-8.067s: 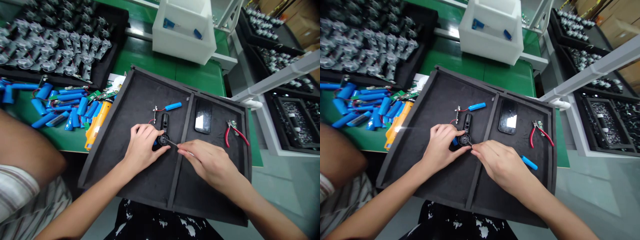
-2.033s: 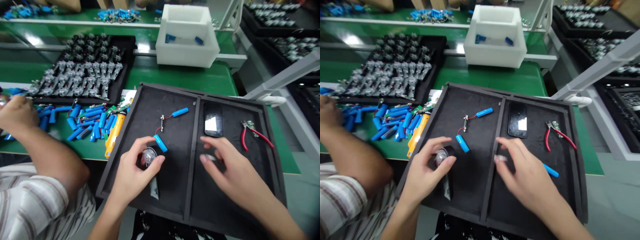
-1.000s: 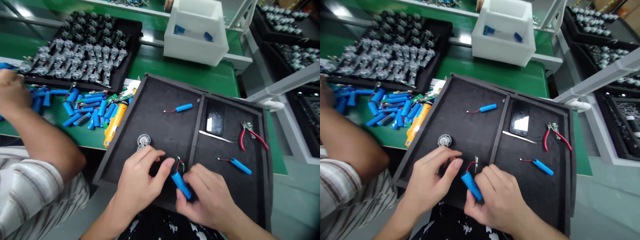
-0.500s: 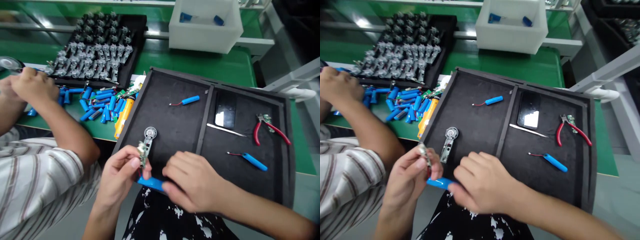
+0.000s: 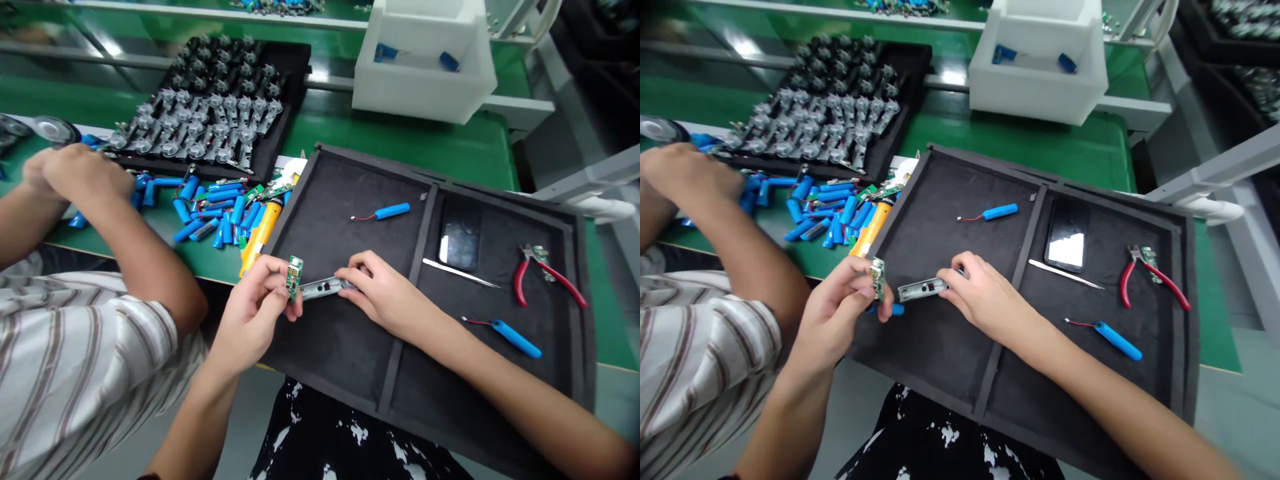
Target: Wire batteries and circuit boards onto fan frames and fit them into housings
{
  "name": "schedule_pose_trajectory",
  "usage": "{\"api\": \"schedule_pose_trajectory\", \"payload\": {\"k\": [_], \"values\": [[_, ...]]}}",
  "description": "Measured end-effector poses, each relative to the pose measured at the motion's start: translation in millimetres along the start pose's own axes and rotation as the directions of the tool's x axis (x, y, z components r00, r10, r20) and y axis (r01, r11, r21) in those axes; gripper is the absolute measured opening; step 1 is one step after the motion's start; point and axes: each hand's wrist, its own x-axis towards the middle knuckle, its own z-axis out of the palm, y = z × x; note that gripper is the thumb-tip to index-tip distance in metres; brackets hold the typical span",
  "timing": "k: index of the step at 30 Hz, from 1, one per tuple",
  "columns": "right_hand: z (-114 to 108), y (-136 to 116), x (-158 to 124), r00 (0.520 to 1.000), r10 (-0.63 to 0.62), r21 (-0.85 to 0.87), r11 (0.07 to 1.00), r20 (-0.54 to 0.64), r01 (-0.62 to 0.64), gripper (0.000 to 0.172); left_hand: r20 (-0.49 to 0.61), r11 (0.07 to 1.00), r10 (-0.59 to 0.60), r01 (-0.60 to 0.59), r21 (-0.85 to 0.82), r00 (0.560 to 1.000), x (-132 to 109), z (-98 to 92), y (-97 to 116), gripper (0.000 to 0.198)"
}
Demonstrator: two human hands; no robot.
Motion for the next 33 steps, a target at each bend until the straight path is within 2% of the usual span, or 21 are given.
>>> {"api": "schedule_pose_trajectory", "payload": {"k": [2, 4, 7, 9, 13, 16, 19, 22, 26, 30, 33], "values": [[-9.5, 5.2, -16.3, 0.998, 0.063, -0.072, 0.995, -0.019, -0.064, 0.029, 0.036, 0.996, -0.012, 0.009, 0.092, 0.999, 12.4, 2.6, 0.2, 0.016], [-16.6, 10.7, -28.6, 0.994, 0.101, -0.116, 0.988, -0.039, -0.105, 0.029, 0.068, 0.962, -0.037, 0.017, 0.271, 0.997, 25.1, 8.3, 2.1, 0.020], [-20.7, 17.3, -39.1, 0.988, 0.141, -0.091, 0.985, -0.066, -0.147, 0.030, 0.118, 0.823, -0.065, -0.014, 0.568, 0.991, 42.6, 23.6, 6.2, 0.023], [-20.1, 19.7, -42.3, 0.985, 0.152, -0.063, 0.985, -0.081, -0.158, 0.031, 0.162, 0.715, -0.074, -0.061, 0.697, 0.984, 51.6, 35.7, 7.6, 0.023], [-17.7, 21.2, -44.7, 0.985, 0.140, -0.045, 0.988, -0.102, -0.145, 0.031, 0.210, 0.547, -0.104, -0.121, 0.828, 0.972, 60.8, 52.7, 6.3, 0.019], [-17.0, 22.7, -45.3, 0.985, 0.136, -0.031, 0.990, -0.102, -0.140, 0.030, 0.222, 0.479, -0.124, -0.138, 0.867, 0.967, 62.6, 56.4, 4.4, 0.016], [-18.2, 23.5, -45.5, 0.987, 0.133, -0.018, 0.991, -0.094, -0.136, 0.031, 0.232, 0.511, -0.136, -0.133, 0.850, 0.963, 64.3, 55.8, 2.7, 0.016], [-22.2, 21.3, -45.1, 0.983, 0.159, 0.041, 0.987, -0.086, -0.156, 0.029, 0.280, 0.628, -0.146, -0.129, 0.767, 0.949, 66.5, 55.1, 0.8, 0.020], [-27.4, 18.7, -40.1, 0.972, 0.217, 0.213, 0.957, -0.088, -0.194, 0.031, 0.322, 0.766, -0.140, -0.104, 0.635, 0.936, 67.3, 56.9, -2.4, 0.024], [-27.4, 22.1, -29.4, 0.984, 0.168, 0.281, 0.949, -0.058, -0.146, 0.024, 0.306, 0.797, -0.135, -0.080, 0.599, 0.942, 64.3, 57.8, -6.1, 0.023], [-27.3, 22.0, -22.1, 0.989, 0.150, 0.291, 0.947, -0.013, -0.140, 0.017, 0.333, 0.810, -0.130, -0.094, 0.579, 0.934, 61.5, 56.2, -7.9, 0.023]]}}
